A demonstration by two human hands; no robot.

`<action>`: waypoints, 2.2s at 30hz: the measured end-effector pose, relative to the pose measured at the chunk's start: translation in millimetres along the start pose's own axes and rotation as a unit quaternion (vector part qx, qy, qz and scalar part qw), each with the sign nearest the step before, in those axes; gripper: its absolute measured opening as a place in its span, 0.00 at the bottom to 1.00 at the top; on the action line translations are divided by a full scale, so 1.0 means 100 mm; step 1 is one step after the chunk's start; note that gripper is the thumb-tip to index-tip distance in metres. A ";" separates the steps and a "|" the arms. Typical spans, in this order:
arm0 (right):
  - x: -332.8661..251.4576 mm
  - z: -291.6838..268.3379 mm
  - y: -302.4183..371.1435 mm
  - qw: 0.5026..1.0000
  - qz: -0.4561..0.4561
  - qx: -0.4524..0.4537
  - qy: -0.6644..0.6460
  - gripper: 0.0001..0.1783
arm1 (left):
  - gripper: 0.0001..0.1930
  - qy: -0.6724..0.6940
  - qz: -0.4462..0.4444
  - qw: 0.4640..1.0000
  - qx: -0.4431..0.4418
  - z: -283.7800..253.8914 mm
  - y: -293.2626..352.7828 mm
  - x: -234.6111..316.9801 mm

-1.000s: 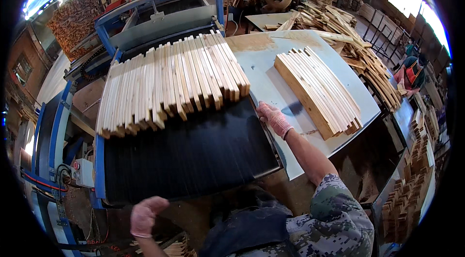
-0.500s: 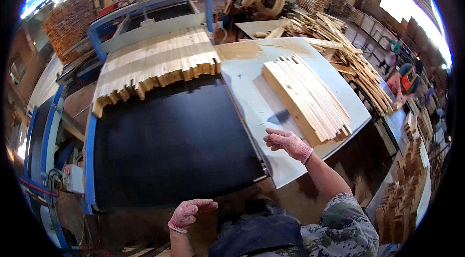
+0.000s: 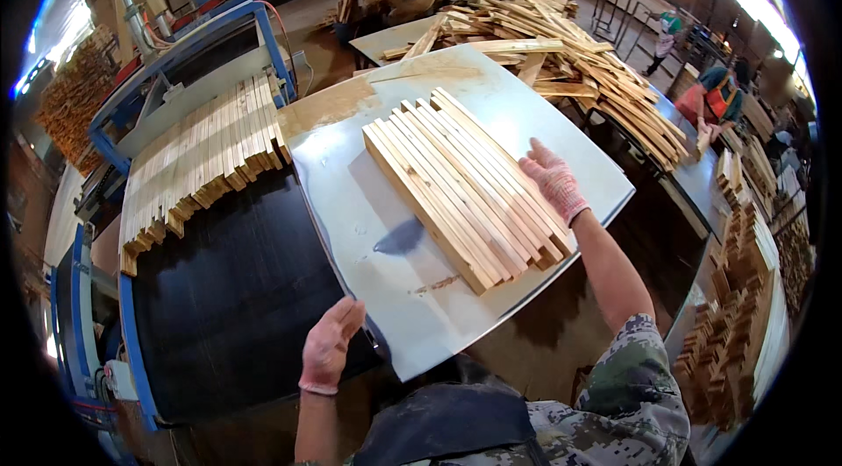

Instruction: The person repeatedly picks up stacks of thin wooden planks from a pile and places them onto a metal table. The person arranges the planks into neat stacks on the table surface.

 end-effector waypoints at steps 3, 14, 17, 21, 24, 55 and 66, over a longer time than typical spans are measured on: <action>0.47 -0.48 -0.55 0.971 0.019 -0.008 0.236 0.48 | 0.33 -0.175 0.006 0.983 0.053 0.19 -0.37 -0.42; 0.16 -0.33 -0.58 0.931 0.141 -0.135 0.308 0.44 | 0.42 -0.533 0.126 0.824 0.144 1.13 -0.83 -1.14; 0.12 0.06 -0.27 0.930 0.120 -0.135 0.319 0.45 | 0.44 -0.492 0.122 0.850 0.143 1.08 -0.99 -0.99; 0.25 0.35 -0.02 0.930 0.082 -0.170 0.314 0.44 | 0.48 -0.354 0.124 0.920 0.114 0.98 -0.95 -1.03; 0.09 0.61 0.23 0.918 0.112 -0.170 0.341 0.45 | 0.49 -0.328 0.126 0.927 0.128 0.76 -0.81 -0.92; 0.45 -0.64 -0.35 0.965 0.143 -0.118 0.187 0.31 | 0.63 -0.286 0.019 0.942 0.177 1.89 -1.33 -1.54; 0.01 1.16 0.62 0.948 0.088 -0.231 0.199 0.32 | 0.68 -0.252 0.052 0.948 0.188 0.41 -0.53 -0.59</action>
Point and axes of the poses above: each hand's wrist, its own y-axis away from the middle knuckle, its own z-axis out of the palm, x = y × z, the point moved 2 cm from there along -y, towards the middle knuckle, and after that the axes turned 1 degree about -x, right-handed, at the moved point
